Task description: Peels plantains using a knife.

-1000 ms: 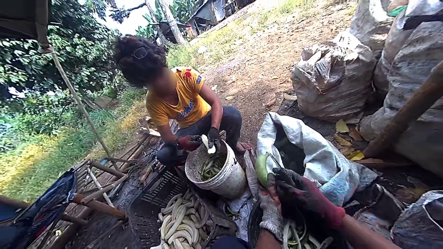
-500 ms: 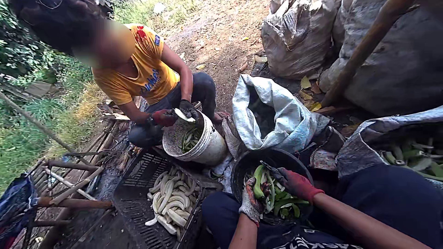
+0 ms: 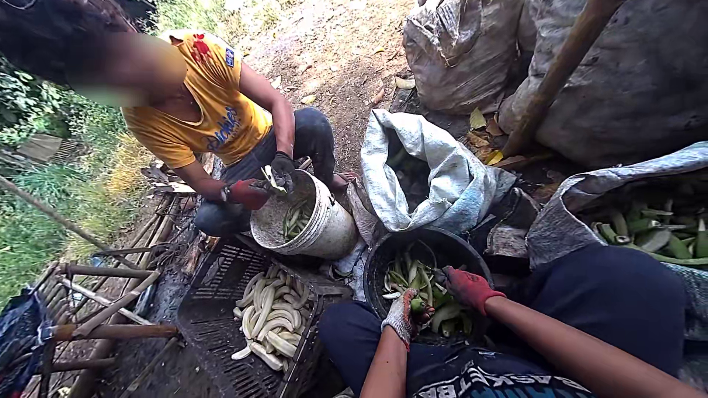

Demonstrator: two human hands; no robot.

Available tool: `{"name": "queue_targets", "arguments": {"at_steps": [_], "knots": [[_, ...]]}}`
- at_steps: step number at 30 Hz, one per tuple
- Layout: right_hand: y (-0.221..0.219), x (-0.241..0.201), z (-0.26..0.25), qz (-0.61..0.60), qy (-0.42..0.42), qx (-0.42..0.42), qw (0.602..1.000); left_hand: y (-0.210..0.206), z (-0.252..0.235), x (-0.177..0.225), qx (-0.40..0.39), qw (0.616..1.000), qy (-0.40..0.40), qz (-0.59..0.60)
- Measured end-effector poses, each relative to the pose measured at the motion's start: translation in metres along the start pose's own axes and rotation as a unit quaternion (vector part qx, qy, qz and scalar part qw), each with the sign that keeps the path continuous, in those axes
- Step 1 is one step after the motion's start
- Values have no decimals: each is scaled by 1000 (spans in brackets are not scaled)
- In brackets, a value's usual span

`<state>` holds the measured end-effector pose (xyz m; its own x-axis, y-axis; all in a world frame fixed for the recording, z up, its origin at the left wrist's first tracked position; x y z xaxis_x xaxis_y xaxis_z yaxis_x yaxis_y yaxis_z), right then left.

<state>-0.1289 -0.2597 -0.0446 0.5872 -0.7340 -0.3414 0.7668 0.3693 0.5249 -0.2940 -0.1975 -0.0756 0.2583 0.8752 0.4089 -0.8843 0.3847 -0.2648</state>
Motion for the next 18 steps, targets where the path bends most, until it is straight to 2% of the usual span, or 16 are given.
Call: {"name": "queue_targets", "arguments": {"at_steps": [5, 12, 18], "knots": [[-6, -9, -9, 54, 2, -42, 998, 2, -5, 2, 17, 1000, 13, -3], [-23, -13, -21, 70, 22, -79, 994, 2, -5, 3, 34, 999, 27, 10], [-28, -13, -26, 95, 46, -107, 989, 9, -14, 5, 64, 998, 7, 0]]}}
Point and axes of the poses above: each hand's wrist, its own z-axis away from the middle knuckle, its own y-axis out of the back of the hand, x = y × z, the point moved 4 cm from there along -z, towards the middle knuckle, and after that the axes turned 5 degrees about -x, right-handed, at the moved point
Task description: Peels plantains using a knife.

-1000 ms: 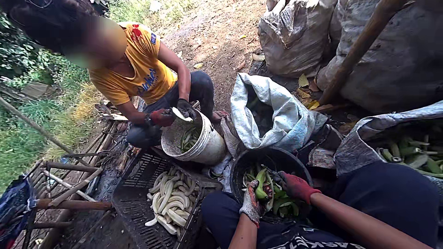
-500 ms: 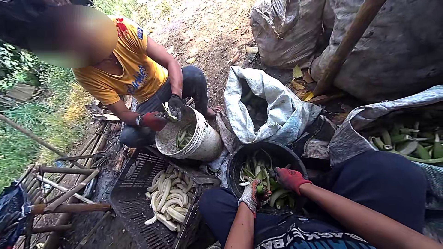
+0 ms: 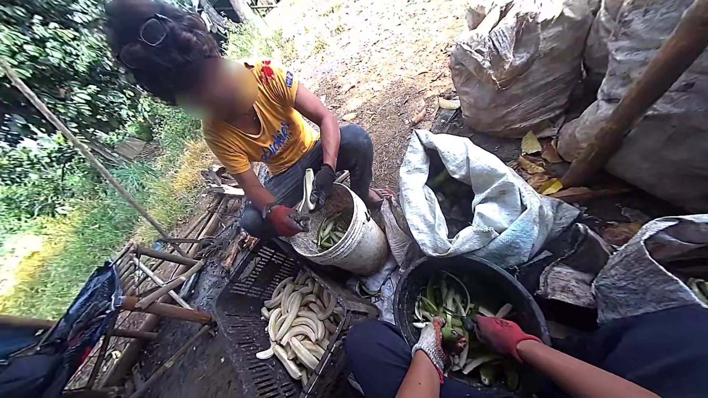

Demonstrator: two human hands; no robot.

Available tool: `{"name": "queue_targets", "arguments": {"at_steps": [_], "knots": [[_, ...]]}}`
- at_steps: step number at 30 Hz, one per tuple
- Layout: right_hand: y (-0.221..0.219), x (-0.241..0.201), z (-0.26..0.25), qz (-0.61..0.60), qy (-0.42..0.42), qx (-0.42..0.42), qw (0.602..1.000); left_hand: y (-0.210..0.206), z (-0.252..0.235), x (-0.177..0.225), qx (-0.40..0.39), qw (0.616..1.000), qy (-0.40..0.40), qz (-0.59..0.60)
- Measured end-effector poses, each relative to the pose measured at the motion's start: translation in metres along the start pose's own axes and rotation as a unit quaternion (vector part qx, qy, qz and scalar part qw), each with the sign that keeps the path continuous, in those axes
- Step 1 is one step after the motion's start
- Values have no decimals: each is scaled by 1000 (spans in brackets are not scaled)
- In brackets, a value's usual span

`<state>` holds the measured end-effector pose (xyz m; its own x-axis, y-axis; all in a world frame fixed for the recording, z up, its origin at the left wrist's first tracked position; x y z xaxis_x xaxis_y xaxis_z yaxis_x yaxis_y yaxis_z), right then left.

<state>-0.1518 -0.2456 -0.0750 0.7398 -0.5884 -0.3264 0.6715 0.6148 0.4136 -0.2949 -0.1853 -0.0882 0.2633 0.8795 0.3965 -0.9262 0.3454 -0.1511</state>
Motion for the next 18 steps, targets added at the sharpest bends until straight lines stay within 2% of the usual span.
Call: {"name": "queue_targets", "arguments": {"at_steps": [4, 9, 14, 18], "knots": [[-13, 12, -11, 5, -28, 22, 999, 4, -4, -1, -5, 1000, 3, -20], [20, 6, 5, -51, -29, 84, 995, 1, -6, -1, -14, 1000, 3, -18], [18, 18, 1, -62, -46, 70, 995, -2, -10, -7, -16, 1000, 18, -18], [17, 12, -10, -32, -26, 63, 997, -3, -11, -6, -13, 999, 23, -19]]}}
Point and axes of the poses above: each hand's wrist, its own z-axis away from the middle knuckle, its own y-axis out of the back of the hand, x = y × z, the point moved 4 cm from there along -z, towards the middle knuckle, and after that the axes turned 5 degrees about -x, right-handed, at the moved point
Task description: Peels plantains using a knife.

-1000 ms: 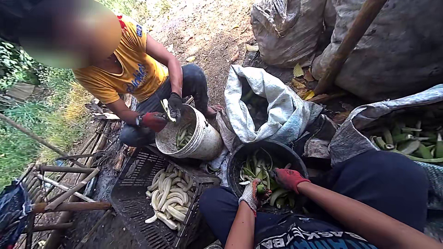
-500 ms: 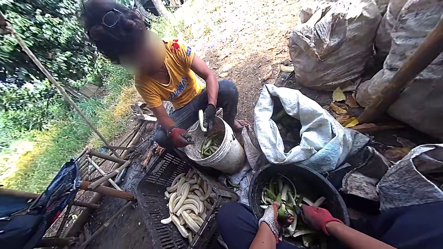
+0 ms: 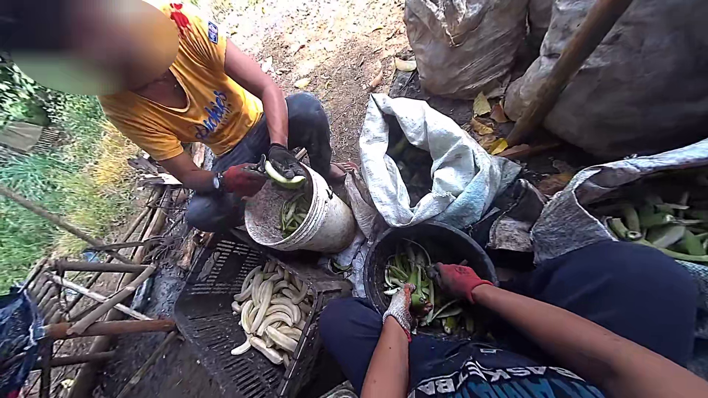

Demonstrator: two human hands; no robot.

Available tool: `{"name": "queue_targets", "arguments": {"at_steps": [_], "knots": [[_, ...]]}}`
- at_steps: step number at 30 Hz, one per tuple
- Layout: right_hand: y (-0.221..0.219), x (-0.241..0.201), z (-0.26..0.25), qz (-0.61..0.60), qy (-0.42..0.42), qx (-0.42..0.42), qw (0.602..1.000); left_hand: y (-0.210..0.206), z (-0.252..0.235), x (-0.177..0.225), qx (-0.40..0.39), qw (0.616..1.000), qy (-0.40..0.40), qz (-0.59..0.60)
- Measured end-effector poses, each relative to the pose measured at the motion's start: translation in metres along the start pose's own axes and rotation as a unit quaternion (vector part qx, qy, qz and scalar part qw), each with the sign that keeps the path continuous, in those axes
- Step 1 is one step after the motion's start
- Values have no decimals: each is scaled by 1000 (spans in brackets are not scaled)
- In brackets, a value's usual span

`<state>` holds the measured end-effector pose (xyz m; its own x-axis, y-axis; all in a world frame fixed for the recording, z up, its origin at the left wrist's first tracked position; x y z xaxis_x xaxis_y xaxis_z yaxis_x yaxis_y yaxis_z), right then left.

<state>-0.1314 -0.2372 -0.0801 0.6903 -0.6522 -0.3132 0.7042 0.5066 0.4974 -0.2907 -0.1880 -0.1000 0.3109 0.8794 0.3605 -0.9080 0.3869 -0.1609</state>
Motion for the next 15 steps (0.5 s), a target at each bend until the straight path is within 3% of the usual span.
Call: {"name": "queue_targets", "arguments": {"at_steps": [15], "knots": [[-12, -13, -5, 35, 2, -49, 998, 1, -4, 3, 5, 1000, -15, -9]]}}
Point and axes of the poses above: each hand's wrist, its own z-axis away from the middle knuckle, its own y-axis out of the back of the hand, x = y × z, the point moved 4 cm from there along -z, towards the middle knuckle, and after that the axes turned 5 degrees about -x, right-handed, at the moved point
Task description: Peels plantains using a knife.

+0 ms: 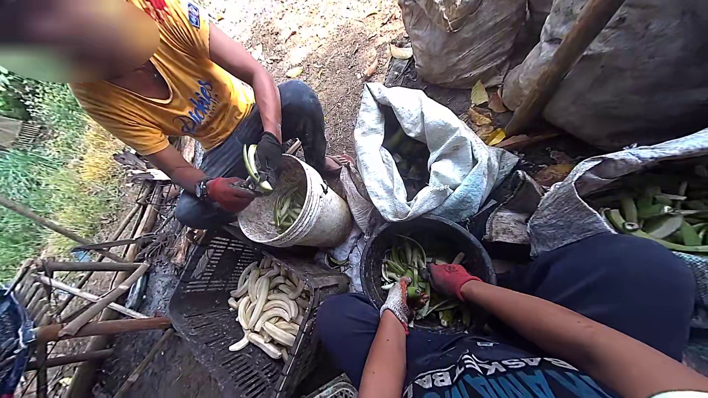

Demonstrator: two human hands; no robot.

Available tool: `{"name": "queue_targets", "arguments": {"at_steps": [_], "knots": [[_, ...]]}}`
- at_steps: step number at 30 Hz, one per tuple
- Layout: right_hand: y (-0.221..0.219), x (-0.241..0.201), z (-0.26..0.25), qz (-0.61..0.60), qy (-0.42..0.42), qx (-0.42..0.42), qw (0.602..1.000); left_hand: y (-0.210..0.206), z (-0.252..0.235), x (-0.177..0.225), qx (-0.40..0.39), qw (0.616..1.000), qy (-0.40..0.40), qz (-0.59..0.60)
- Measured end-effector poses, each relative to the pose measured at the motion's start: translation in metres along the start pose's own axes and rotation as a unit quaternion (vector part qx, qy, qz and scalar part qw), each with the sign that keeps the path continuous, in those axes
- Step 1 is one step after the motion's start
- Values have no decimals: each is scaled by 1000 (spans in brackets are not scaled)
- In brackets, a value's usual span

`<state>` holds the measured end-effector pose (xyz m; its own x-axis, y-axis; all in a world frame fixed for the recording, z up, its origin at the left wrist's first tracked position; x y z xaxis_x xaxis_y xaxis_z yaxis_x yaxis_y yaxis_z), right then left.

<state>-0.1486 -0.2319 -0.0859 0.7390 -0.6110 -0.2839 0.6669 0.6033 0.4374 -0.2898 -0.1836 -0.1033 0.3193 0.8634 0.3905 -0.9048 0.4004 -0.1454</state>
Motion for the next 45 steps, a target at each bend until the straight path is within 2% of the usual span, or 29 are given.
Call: {"name": "queue_targets", "arguments": {"at_steps": [12, 14, 18, 22, 25, 27, 34, 38, 40, 42, 45], "knots": [[-2, -10, -2, 34, -24, -56, 998, 3, 10, -5, -26, 1000, -7, 13], [-4, -6, 0, 27, -28, -47, 998, -3, 19, -1, -59, 998, -22, 14], [-3, -10, 5, 47, -19, -49, 998, -14, 69, 24, -155, 981, -95, 71], [12, -6, 28, -39, 10, 13, 999, 2, 65, 42, -126, 958, -161, 202], [22, 7, 55, -143, 90, 92, 981, 4, 52, 47, -95, 939, -197, 264], [20, 10, 74, -182, 132, 123, 966, 1, 42, 46, -103, 927, -212, 291], [8, -2, 95, -155, 85, 188, 966, -26, 43, 49, -81, 929, -208, 296], [-1, -10, 94, -120, 66, 177, 975, -28, 39, 52, -107, 917, -205, 326], [1, -15, 98, -130, 54, 161, 977, -30, 41, 50, -102, 927, -211, 294], [13, -20, 104, -135, 66, 163, 975, -35, 47, 50, -94, 932, -209, 279], [16, -21, 105, -117, 102, 170, 973, -32, 46, 52, -126, 920, -214, 303]]}}
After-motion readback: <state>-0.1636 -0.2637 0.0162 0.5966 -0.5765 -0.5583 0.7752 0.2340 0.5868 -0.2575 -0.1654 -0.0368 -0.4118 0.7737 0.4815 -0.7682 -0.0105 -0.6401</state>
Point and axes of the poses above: each hand's wrist, its own z-axis away from the middle knuckle, its own y-axis out of the back of the hand, x = y × z, the point moved 4 cm from there along -z, towards the middle knuckle, and after that the axes turned 5 degrees about -x, right-handed, at the moved point
